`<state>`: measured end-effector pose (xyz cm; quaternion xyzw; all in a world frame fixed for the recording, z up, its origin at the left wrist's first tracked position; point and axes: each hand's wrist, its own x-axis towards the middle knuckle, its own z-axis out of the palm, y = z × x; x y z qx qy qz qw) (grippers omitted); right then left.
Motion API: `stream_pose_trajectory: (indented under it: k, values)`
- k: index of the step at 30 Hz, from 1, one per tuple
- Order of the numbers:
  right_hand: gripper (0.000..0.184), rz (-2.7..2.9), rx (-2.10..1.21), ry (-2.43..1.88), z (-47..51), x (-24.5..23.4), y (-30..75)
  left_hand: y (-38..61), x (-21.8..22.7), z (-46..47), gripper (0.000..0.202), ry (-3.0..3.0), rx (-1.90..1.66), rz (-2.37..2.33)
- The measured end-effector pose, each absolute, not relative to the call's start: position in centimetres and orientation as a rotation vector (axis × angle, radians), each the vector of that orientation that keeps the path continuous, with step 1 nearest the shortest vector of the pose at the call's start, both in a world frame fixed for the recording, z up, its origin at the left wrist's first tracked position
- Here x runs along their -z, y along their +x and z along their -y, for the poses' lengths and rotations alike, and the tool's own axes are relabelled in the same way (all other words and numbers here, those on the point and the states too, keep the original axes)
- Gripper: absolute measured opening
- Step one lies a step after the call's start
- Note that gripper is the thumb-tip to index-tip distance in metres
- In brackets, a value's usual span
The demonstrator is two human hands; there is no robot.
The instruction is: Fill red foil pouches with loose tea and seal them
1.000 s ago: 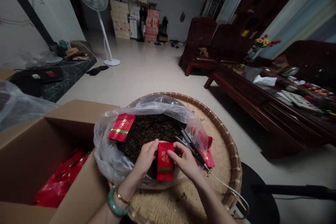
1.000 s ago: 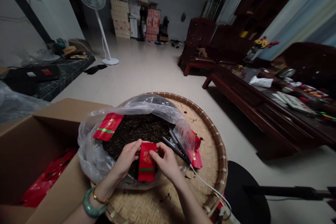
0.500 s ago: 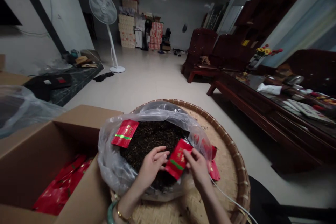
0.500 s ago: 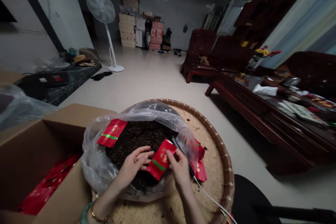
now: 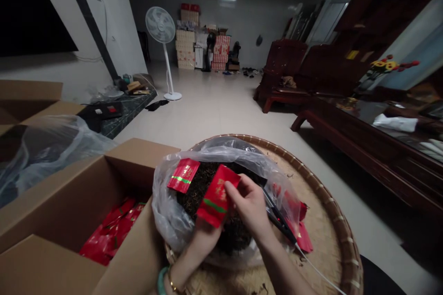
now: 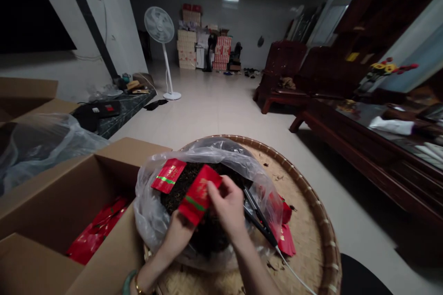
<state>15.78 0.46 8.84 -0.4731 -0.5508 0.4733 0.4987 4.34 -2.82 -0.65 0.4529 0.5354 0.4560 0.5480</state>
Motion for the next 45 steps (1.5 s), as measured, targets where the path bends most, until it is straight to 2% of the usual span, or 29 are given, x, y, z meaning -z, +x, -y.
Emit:
stream_pose_trajectory:
  k: [4, 6, 8, 11, 14, 16, 20, 25, 33, 36, 39, 42, 45]
  values:
    - [0.04, 1.035, -0.868, -1.355, -2.1, -6.6, 20.6, 3.0, 0.0, 3.0, 0.02, 1.406, -1.209, -1.453]
    - [0.04, 0.954, -0.856, -1.346, -2.2, -6.4, 20.9, 3.0, 0.0, 2.9, 0.021, 1.598, -1.254, -1.512]
    - [0.042, 0.963, -1.103, -1.191, -1.7, -7.4, 19.2, 3.2, 0.1, 2.5, 0.021, 1.782, -1.333, -1.53]
    - [0.059, 1.143, -1.589, -0.843, -0.8, -9.4, 15.8, 2.2, 0.0, 1.4, 0.021, 1.992, -1.458, -1.591]
    - [0.048, 1.049, -1.553, -0.861, -0.8, -9.2, 15.9, -0.7, -0.3, -0.3, 0.022, 2.07, -1.51, -1.863]
    - [0.043, 0.937, -1.455, -0.991, -1.1, -7.6, 17.8, -2.9, -0.3, -1.5, 0.023, 2.111, -1.435, -2.049]
    - [0.045, 0.937, -1.412, -1.164, -0.9, -3.9, 21.9, -5.3, 0.0, -3.2, 0.022, 2.152, -1.031, -2.229]
    - [0.046, 0.957, -1.365, -1.214, 0.5, -2.9, 23.1, -5.0, -0.6, -3.6, 0.022, 2.088, -0.707, -2.283]
    - [0.045, 1.006, -1.39, -1.182, 1.1, -2.5, 22.8, -6.4, -1.1, -3.8, 0.021, 2.1, -0.869, -2.119]
    - [0.047, 0.999, -1.384, -1.164, 1.0, -2.1, 22.6, -5.2, -1.7, -2.4, 0.022, 2.135, -1.037, -2.11]
    - [0.051, 0.916, -1.339, -1.152, 1.1, -2.1, 22.4, -2.5, -2.6, -0.4, 0.018, 2.339, -1.431, -1.7]
    - [0.053, 0.881, -1.443, -1.13, 1.3, -2.3, 22.3, 0.3, -3.0, 1.3, 0.024, 2.481, -1.457, -1.201]
    - [0.05, 0.964, -1.625, -1.053, 1.7, -2.3, 22.1, 2.4, -2.2, 1.9, 0.026, 2.453, -1.456, -1.013]
